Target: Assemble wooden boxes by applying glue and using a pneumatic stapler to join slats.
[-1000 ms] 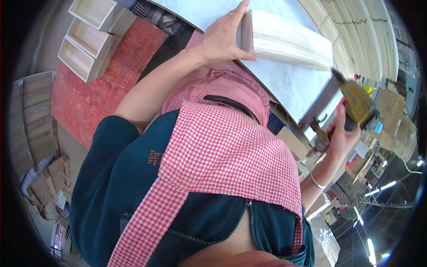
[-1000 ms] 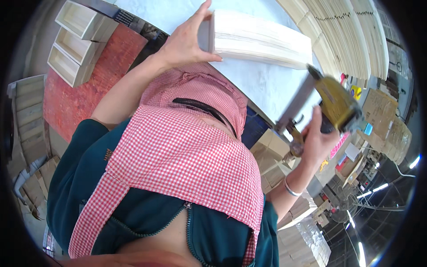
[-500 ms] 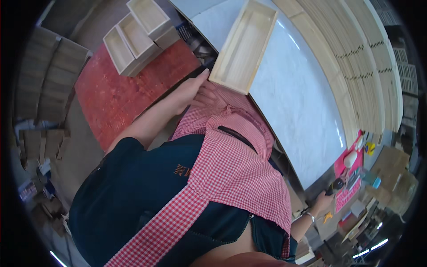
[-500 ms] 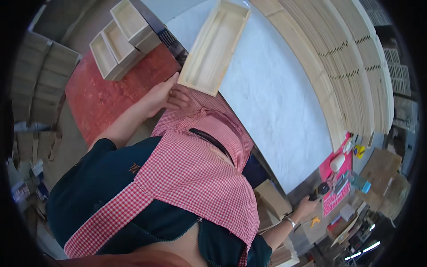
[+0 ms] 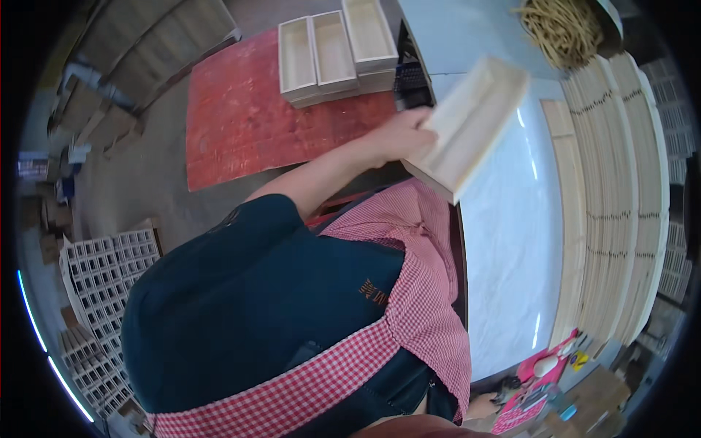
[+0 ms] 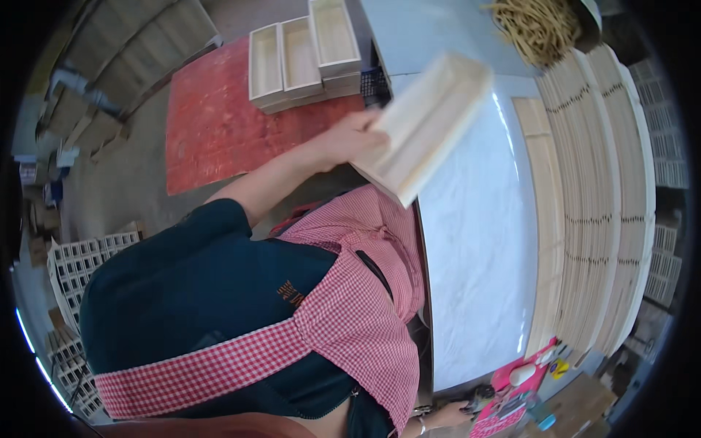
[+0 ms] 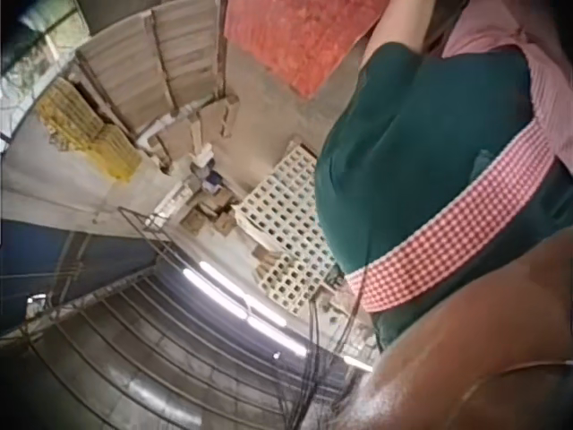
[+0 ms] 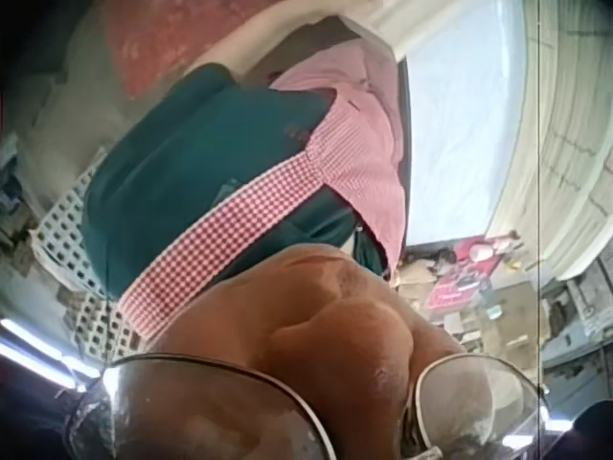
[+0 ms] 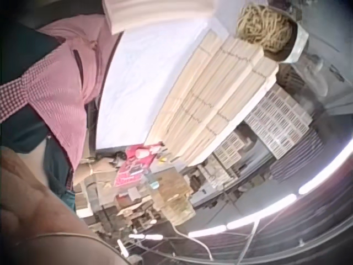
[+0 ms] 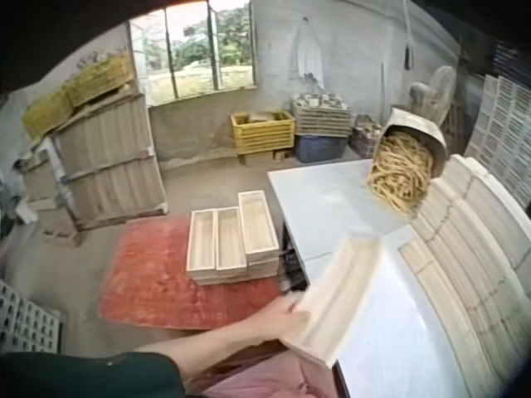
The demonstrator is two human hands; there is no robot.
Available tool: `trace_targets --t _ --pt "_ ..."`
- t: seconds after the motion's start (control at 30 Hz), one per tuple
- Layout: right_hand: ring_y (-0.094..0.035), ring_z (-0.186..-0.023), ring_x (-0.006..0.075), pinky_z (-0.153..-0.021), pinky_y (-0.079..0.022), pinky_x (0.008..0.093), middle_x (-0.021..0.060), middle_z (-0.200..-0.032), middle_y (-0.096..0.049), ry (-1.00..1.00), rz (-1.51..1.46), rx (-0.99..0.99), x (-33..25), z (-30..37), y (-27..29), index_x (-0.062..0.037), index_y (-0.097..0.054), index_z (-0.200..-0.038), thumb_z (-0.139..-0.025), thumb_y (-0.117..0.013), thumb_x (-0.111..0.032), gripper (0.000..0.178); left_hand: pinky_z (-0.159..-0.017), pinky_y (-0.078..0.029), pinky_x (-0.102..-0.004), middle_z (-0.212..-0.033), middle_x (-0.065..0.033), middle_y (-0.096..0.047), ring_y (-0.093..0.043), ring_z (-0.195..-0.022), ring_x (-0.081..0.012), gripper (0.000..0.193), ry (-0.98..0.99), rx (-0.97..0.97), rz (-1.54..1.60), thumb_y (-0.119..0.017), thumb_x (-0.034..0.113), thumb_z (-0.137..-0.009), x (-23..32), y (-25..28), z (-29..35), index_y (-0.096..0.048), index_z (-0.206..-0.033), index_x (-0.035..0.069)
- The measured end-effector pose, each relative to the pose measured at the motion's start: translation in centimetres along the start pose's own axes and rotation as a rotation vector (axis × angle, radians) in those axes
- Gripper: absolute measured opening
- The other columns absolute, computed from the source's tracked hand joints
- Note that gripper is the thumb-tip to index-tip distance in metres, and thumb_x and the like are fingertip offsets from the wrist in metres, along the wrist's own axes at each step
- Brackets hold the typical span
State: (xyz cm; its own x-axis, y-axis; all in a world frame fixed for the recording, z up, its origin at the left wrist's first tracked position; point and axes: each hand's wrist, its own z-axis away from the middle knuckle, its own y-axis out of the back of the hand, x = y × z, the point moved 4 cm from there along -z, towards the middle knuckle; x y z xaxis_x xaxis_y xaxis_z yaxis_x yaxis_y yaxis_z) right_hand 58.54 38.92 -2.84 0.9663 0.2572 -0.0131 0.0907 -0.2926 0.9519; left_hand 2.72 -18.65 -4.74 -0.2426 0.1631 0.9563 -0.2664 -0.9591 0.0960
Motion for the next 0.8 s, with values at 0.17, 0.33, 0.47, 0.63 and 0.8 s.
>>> trace_targets --t 0.17,0.33,0.47,0.63,0.8 --pt "-0.064 -0.092 0.0462 -0.084 -0.052 0.0442 0.0326 -0.117 -0.063 -0.024 -0.123 0.082 -12.6 4.1 7.7 0.0093 -0.058 -0.124 -0.094 -0.058 -0.036 0.054 -0.083 -0.053 -0.0436 -0.107 -0.0233 -0.067 -0.065 -0.096 -0.0358 0.042 0.002 0.698 -0.248 -0.051 0.015 -0.089 -1.1 14.3 2.5 -0.055 -0.127 -0.002" --pt "-0.067 -0.096 0.0385 -0.080 -0.054 0.0395 0.0216 -0.117 -0.067 -0.106 -0.169 0.042 -13.7 1.0 6.3 0.0040 -0.051 -0.136 -0.099 -0.053 -0.036 0.055 -0.089 -0.050 -0.0476 -0.111 -0.0265 -0.067 -0.063 -0.099 -0.0458 0.043 0.062 0.967 -0.395 -0.048 0.017 -0.087 -8.0 25.8 -1.0 -0.058 -0.123 -0.004" --pt "-0.068 -0.098 0.0356 -0.081 -0.054 0.0386 0.0185 -0.117 -0.068 0.193 -0.211 0.074 -12.7 -2.8 3.4 0.0030 -0.052 -0.135 -0.100 -0.051 -0.036 0.052 -0.088 -0.050 -0.0468 -0.110 -0.0270 -0.068 -0.063 -0.100 -0.0457 0.042 0.232 0.924 -0.445 -0.049 0.017 -0.085 -11.0 27.5 -3.7 -0.060 -0.119 -0.005" --pt "-0.068 -0.100 0.0328 -0.082 -0.054 0.0382 0.0177 -0.118 -0.068 0.071 -0.231 0.045 -18.1 -1.2 6.6 0.0030 -0.057 -0.129 -0.100 -0.052 -0.035 0.048 -0.086 -0.051 -0.0467 -0.110 -0.0264 -0.068 -0.063 -0.099 -0.0440 0.042 0.167 0.856 -0.480 -0.050 0.019 -0.084 -12.4 27.3 -5.2 -0.062 -0.116 -0.005" --pt "-0.055 -0.071 0.0219 -0.063 -0.047 0.0371 0.0148 -0.085 -0.062 0.260 -0.254 -0.073 -20.4 -1.2 8.2 0.0013 -0.060 -0.124 -0.101 -0.054 -0.028 0.038 -0.084 -0.051 -0.0503 -0.106 -0.0240 -0.069 -0.065 -0.096 -0.0424 0.040 0.191 0.750 -0.726 -0.048 0.024 -0.088 -14.9 27.9 -8.0 -0.067 -0.109 -0.004"
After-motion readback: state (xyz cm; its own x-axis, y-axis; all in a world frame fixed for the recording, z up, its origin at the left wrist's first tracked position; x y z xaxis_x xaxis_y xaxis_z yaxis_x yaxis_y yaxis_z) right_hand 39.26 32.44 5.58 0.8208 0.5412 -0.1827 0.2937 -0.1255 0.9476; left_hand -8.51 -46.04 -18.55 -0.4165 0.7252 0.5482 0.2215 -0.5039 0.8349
